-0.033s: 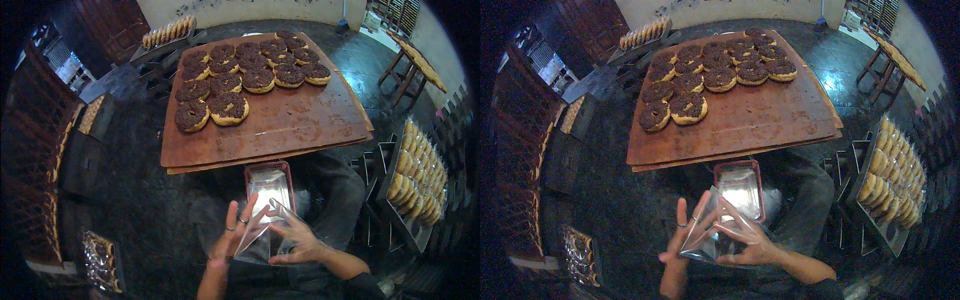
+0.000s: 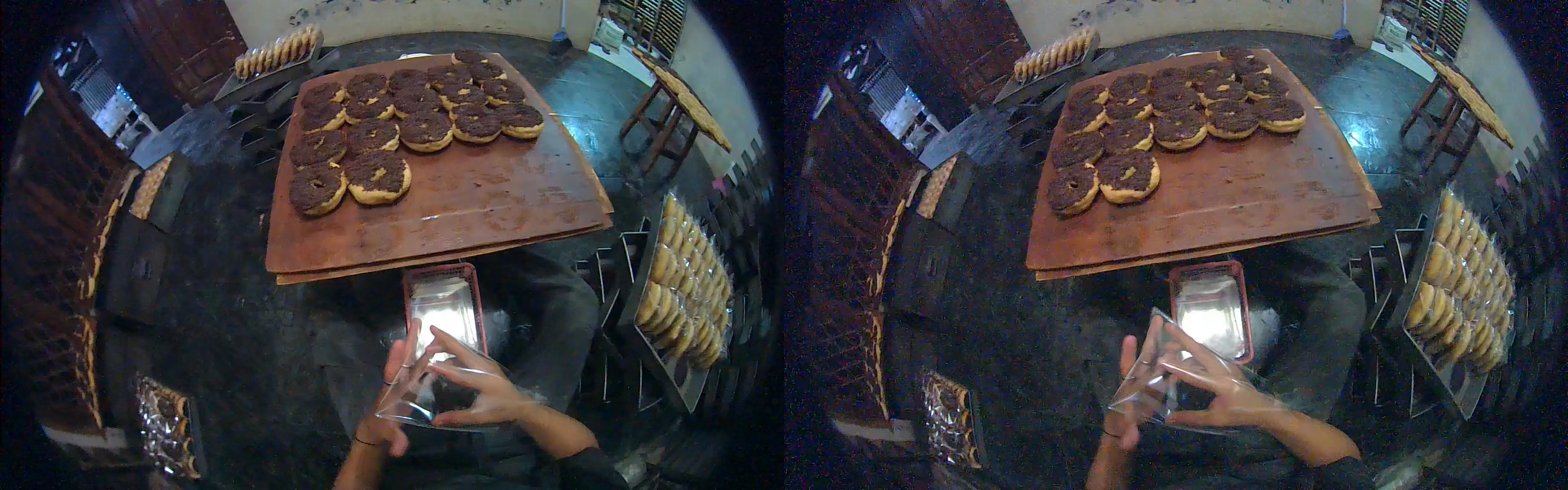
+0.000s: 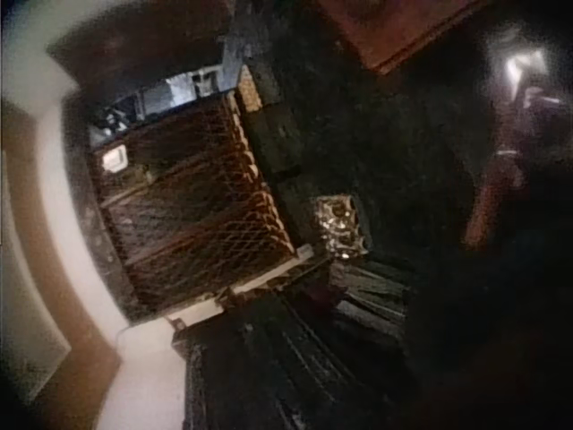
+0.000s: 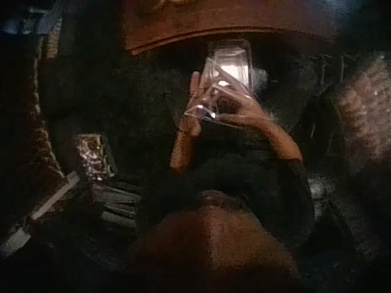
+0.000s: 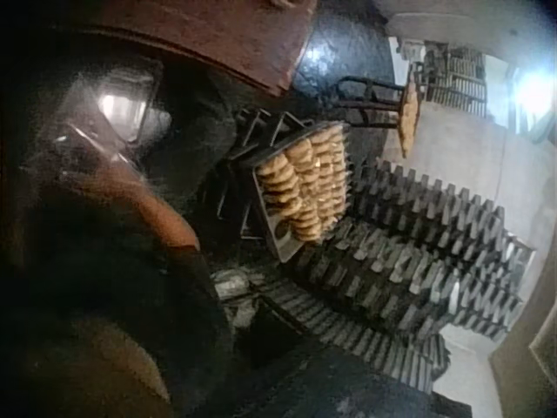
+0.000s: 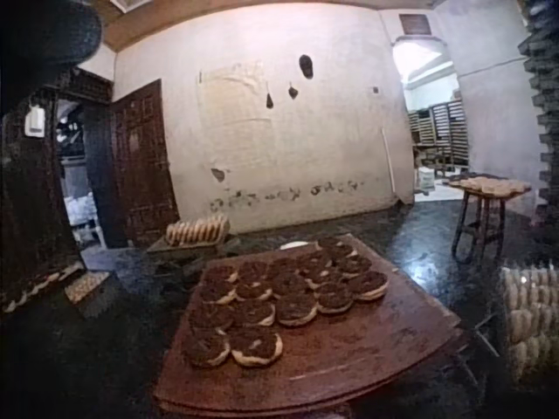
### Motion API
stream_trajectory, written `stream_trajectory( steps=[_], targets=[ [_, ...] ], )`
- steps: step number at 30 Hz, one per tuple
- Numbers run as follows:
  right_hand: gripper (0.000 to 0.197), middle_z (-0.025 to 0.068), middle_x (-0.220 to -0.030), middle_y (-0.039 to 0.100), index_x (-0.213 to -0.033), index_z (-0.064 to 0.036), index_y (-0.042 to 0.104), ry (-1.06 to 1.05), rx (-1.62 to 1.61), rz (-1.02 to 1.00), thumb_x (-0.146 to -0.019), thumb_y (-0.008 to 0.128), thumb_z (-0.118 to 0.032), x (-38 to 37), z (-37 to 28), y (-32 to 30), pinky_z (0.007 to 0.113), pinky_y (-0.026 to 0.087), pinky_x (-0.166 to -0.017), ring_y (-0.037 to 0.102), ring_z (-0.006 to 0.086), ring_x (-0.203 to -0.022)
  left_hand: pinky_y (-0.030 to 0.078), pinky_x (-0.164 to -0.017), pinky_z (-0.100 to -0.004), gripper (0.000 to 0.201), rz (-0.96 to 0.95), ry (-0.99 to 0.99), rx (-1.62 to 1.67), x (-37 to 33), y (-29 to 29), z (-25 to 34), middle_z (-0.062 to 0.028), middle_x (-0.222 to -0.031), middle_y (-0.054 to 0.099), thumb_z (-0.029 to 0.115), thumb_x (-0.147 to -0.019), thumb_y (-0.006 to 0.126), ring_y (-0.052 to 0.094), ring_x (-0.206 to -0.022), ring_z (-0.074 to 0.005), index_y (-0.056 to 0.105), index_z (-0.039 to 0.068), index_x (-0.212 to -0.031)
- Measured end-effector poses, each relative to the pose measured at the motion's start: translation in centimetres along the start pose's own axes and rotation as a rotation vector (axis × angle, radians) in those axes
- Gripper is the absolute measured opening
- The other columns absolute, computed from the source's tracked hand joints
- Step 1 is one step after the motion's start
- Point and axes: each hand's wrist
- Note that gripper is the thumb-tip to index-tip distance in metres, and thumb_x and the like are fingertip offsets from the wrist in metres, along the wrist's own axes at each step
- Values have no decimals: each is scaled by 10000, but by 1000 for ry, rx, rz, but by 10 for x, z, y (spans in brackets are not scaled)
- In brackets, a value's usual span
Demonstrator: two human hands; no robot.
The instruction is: The person picks up chocolate-topped doughnuts from a wooden board and places them into clear plastic bags. They seal the bags and arrange the packaged doughnuts on a metal tray. The process is repeated continuously for multiple doughnuts.
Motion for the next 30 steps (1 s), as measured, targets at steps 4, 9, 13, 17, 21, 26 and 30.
stream_trajectory(
  steps=[4, 9, 13, 17, 21, 26, 30],
  targets=[
    [643, 201, -1421, 207, -1291, -91, 413, -2, 46, -201, -724, 702, -185, -9, 13, 17, 413, 366, -973, 339, 378, -1245, 296, -1007, -502, 688, 522, -40, 256, 4, 6, -12, -185, -1432, 190, 370, -784, 596, 354, -1229, -359, 303, 99, -1345],
    [396, 177, -1165, 548, -1164, -49, 526, -104, 150, -260, -777, 595, -97, -31, 5, -31, 379, 441, -893, 563, 306, -1040, 284, -993, -560, 377, 733, 402, 448, 28, -65, 56, -119, -1320, 416, 295, -877, 395, 439, -1155, -328, 519, 55, -1140],
    [712, 175, -1114, 550, -1260, -12, 403, -41, 633, 386, -671, 729, -243, -150, 63, -88, 382, 395, -912, 513, 321, -1059, 372, -939, -521, 431, 917, 252, 695, 41, -71, 62, -150, -1176, 512, 394, -847, 478, 475, -1111, -287, 543, 47, -1095],
    [1000, 229, -1073, 548, -1352, -28, 245, 180, 685, 328, -580, 771, -386, -213, 102, -72, 415, 386, -904, 505, 380, -1036, 306, -979, -511, 491, 933, -42, 1331, 34, -56, 15, -213, -1215, 432, 428, -797, 554, 328, -1205, -373, 530, 37, -1094],
    [1004, 268, -1006, 565, -1360, -55, 236, 295, 566, 409, -571, 757, -393, -203, 90, -69, 432, 440, -817, 541, 417, -952, 277, -1017, -522, 458, 822, -18, 1322, 13, -42, 7, -154, -1249, 460, 385, -863, 449, 388, -1175, -365, 508, -2, -1101],
    [1014, 127, -1022, 570, -1384, -61, 194, 337, -350, 179, -590, 782, -294, -105, 10, -71, 330, 405, -876, 543, 217, -1000, 236, -1038, -520, 535, 735, 26, 1365, 14, -53, 4, -201, -1297, 384, 432, -838, 464, 328, -1228, -365, 433, 13, -1169],
    [1038, 118, -1076, 549, -1375, -19, 194, 428, -622, 28, -575, 807, -266, -62, -25, -60, 301, 365, -921, 518, 190, -1041, 235, -1036, -527, 579, 755, 45, 1348, -3, -34, 2, -202, -1323, 347, 447, -827, 474, 276, -1267, -365, 392, 23, -1212]
  ],
)
Point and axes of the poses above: each hand's wrist, its own x-axis away from the middle knuckle, its own y-axis out of the palm, z = x × y
